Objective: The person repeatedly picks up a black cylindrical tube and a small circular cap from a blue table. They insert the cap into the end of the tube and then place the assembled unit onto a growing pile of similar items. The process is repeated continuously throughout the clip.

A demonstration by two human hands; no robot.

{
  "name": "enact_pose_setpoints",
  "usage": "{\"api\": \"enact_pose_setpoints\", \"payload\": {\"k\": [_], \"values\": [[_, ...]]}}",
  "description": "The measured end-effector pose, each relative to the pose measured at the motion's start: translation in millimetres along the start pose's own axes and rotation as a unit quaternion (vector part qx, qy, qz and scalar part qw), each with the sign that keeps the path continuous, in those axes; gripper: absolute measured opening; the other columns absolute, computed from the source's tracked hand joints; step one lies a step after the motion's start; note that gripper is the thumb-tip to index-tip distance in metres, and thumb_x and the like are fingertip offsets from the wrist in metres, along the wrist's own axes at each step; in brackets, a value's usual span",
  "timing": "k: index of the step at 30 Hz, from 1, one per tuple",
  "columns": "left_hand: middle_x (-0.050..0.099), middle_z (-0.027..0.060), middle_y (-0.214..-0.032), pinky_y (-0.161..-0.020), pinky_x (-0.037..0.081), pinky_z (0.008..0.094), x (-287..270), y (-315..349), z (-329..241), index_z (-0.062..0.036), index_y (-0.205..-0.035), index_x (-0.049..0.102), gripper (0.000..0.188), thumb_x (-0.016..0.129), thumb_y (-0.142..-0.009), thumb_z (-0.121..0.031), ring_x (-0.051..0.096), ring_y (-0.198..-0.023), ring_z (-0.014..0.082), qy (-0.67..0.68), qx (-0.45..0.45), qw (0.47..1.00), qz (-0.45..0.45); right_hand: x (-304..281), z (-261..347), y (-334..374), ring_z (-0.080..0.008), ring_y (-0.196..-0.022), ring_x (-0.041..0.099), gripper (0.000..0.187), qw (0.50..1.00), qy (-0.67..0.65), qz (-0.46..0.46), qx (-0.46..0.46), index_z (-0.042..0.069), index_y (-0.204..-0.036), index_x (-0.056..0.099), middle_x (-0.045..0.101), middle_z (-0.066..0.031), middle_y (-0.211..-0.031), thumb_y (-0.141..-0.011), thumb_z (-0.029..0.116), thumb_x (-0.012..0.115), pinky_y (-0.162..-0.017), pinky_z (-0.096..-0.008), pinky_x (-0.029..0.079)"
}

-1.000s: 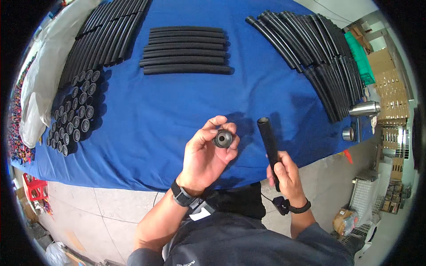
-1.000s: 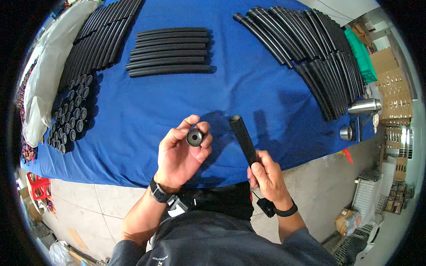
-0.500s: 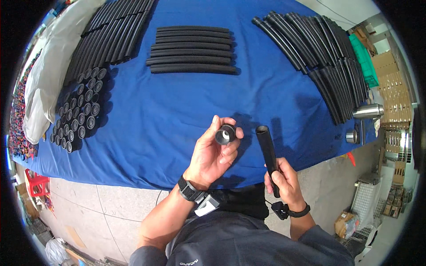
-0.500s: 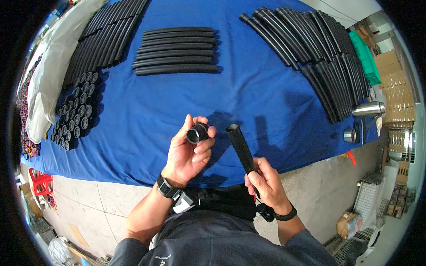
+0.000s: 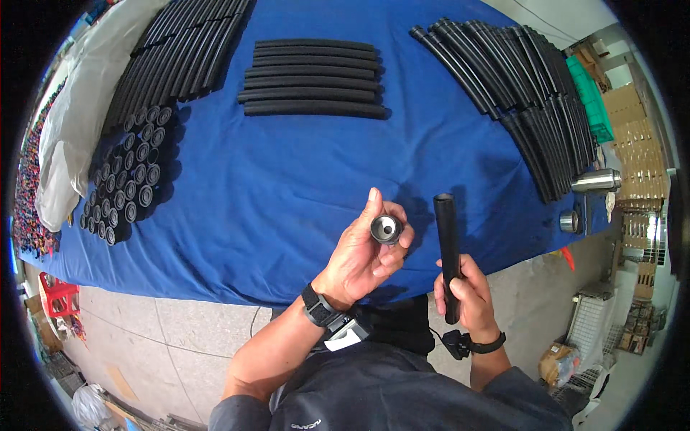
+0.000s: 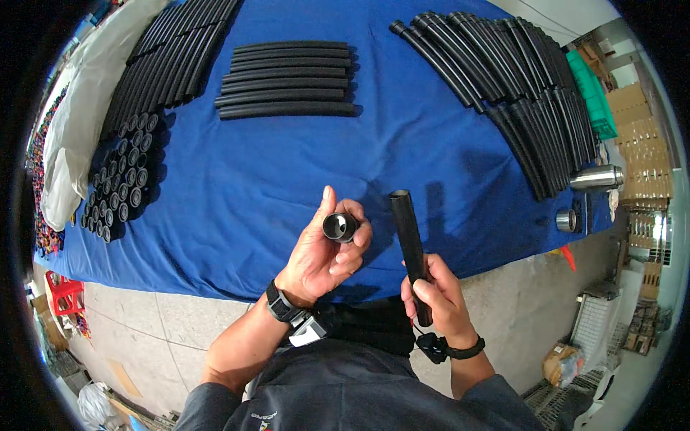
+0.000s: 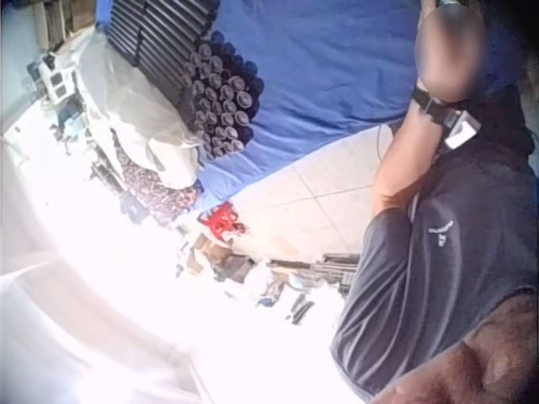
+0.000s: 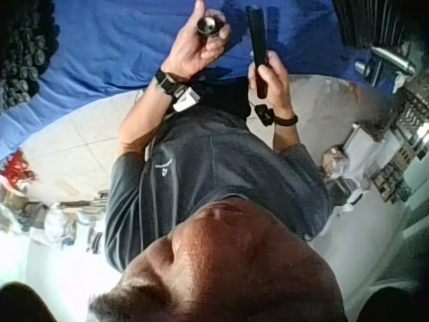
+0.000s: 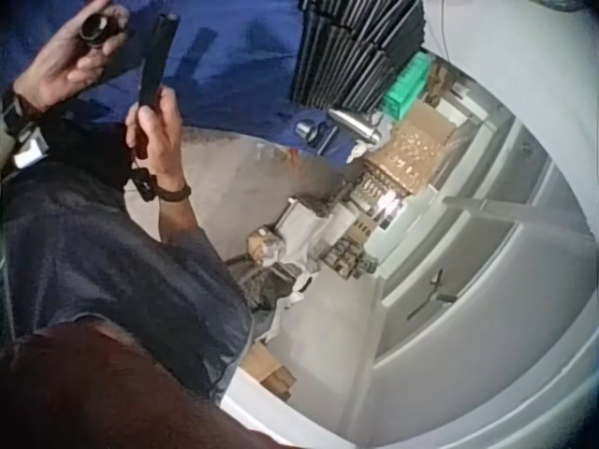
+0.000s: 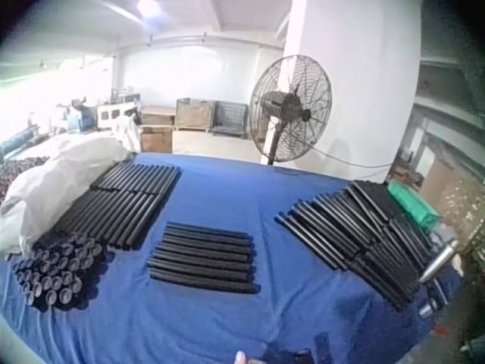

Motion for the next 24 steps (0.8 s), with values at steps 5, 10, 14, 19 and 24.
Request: {"api": "enact_pose_setpoints", "payload": {"k": [5,10,14,19,24], "values": [[0.051,0.0024,-0.082,-0.049,0.037,0.0227,3,5,-32,-0.0111,-0.113,0.064,0.056,0.042,-0.105,-0.062,0.047,-0.065,0.0121,-0.137,0.157,0.976,-0.067,23,5,7,-0.0193,-0.065,0.068,0.05,0.991,-0.064,0.113,0.03,-0.004,-0.142,0.043,0.066,-0.0152,-0.091,-0.107,0.03,0.054,-0.054,-0.0283,0.054],[0.046,0.0017,-0.084,-0.071,0.041,0.0341,11,14,-43,-0.0075,-0.118,0.068,0.075,0.037,-0.1,-0.073,0.045,-0.077,0.0185,-0.235,0.228,0.94,-0.097,55,-4,-4,-0.0165,-0.065,0.067,0.051,0.972,-0.126,0.176,0.096,-0.002,-0.141,0.043,0.066,-0.0123,-0.094,-0.108,0.035,0.054,-0.052,-0.0271,0.052],[0.054,0.004,-0.085,-0.074,0.046,0.0376,20,16,-51,-0.0041,-0.123,0.068,0.08,0.031,-0.103,-0.072,0.053,-0.079,0.0207,-0.146,0.219,0.961,-0.084,64,-11,-10,-0.0144,-0.067,0.066,0.044,0.961,-0.133,0.198,0.14,-0.002,-0.141,0.043,0.064,-0.0091,-0.095,-0.111,0.03,0.048,-0.052,-0.0258,0.052],[0.05,0.004,-0.081,-0.066,0.044,0.0346,14,19,-52,-0.0088,-0.114,0.069,0.067,0.037,-0.105,-0.066,0.049,-0.072,0.0192,-0.083,0.211,0.972,-0.059,74,-8,-13,-0.0123,-0.063,0.064,0.036,0.953,-0.144,0.199,0.177,-0.001,-0.135,0.045,0.062,-0.0067,-0.092,-0.112,0.026,0.045,-0.05,-0.0247,0.05],[0.05,0.0037,-0.077,-0.057,0.046,0.0344,10,24,-59,-0.0094,-0.091,0.062,0.054,0.044,-0.107,-0.058,0.051,-0.061,0.018,-0.137,0.267,0.952,-0.064,76,-15,-14,-0.0088,-0.055,0.057,0.031,0.952,-0.142,0.197,0.187,0.001,-0.125,0.051,0.06,-0.0032,-0.086,-0.112,0.029,0.046,-0.047,-0.0243,0.045]]}}
Point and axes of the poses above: each hand's wrist, its own y-axis away from the middle knuckle, its own x-axis out of the palm, z = x × y, the point moved 4 cm from there along -y, towards the middle knuckle
